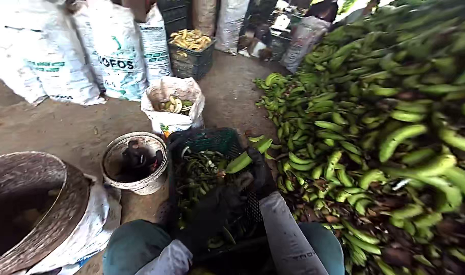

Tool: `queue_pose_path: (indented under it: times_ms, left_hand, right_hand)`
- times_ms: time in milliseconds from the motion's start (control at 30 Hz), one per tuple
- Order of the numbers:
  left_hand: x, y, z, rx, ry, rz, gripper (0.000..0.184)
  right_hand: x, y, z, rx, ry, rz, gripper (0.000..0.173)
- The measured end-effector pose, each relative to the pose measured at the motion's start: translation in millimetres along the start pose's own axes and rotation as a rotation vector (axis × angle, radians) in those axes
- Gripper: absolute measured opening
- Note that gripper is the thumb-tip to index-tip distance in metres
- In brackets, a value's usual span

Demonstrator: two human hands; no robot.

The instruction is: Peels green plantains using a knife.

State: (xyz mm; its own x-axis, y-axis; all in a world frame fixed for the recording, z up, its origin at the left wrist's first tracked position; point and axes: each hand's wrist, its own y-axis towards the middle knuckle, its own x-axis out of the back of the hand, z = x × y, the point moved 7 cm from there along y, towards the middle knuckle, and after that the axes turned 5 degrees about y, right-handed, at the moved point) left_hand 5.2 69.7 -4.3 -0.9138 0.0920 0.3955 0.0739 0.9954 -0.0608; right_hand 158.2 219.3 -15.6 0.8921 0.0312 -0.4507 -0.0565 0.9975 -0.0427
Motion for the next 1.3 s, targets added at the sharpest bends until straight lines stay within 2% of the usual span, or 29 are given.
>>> queue_pose_path:
  times_ms: [67,133,200,300,400,467,533,600,700,733,767,833,900,967,1067,1167,1300]
  left_hand:
    - [3,5,0,-0.024,-0.195,-0.118,0.047]
    - [0,10,5,-0.007,-0.383,-0.161,0.050]
    - [-10,15,15,0.021,-0.518,-0.143,0.050]
    - [-28,13,17,0.016,-0.571,-0.059,0.056]
    - [-21,3,-32,-0.204,-0.657,-0.109,0.068]
    - [-8,-6,-74,-0.346,-0.773,-0.158,0.056]
    - [-5,-8,-90,-0.392,-0.835,-0.186,0.048]
    - [-24,2,-59,-0.239,-0.751,-0.138,0.047]
    - [-66,-3,18,0.233,-0.605,0.136,0.049]
    - [-70,-6,29,0.325,-0.572,0.179,0.052]
    - [-71,-7,33,0.348,-0.544,0.191,0.050]
    - [-60,-4,22,0.285,-0.490,0.129,0.043]
    - [-33,4,-8,0.128,-0.386,0.039,0.043]
    - [-6,8,-40,-0.011,-0.113,-0.007,0.051]
    - [11,10,-68,-0.180,0.302,-0.032,0.070]
    - [12,15,-74,-0.247,0.472,-0.052,0.073]
    - [10,29,-58,-0.241,0.435,0.004,0.069]
  right_hand:
    - [-7,-12,19,0.022,0.065,0.024,0.034]
    - [-13,-31,37,0.079,-0.032,0.031,0.045]
    - [-20,-50,52,0.186,-0.144,0.026,0.049]
    - [-24,-69,62,0.343,-0.196,0.091,0.059]
    - [-19,-74,67,0.399,-0.179,0.072,0.061]
    - [-13,-75,68,0.395,-0.173,0.044,0.061]
    - [-11,-75,73,0.403,-0.154,0.032,0.059]
    - [-14,-76,80,0.411,-0.106,0.055,0.057]
    - [-17,-71,87,0.327,0.008,0.113,0.057]
    - [-14,-62,88,0.281,0.051,0.131,0.059]
    - [-10,-54,88,0.236,0.091,0.150,0.058]
    - [1,-41,82,0.152,0.149,0.196,0.053]
    - [4,-34,80,0.092,0.179,0.190,0.045]
    - [3,-31,79,0.089,0.131,0.143,0.041]
    - [10,-26,71,0.177,0.003,0.081,0.040]
    - [14,-23,67,0.245,-0.073,0.007,0.044]
    - [5,-31,49,0.186,-0.032,0.076,0.041]
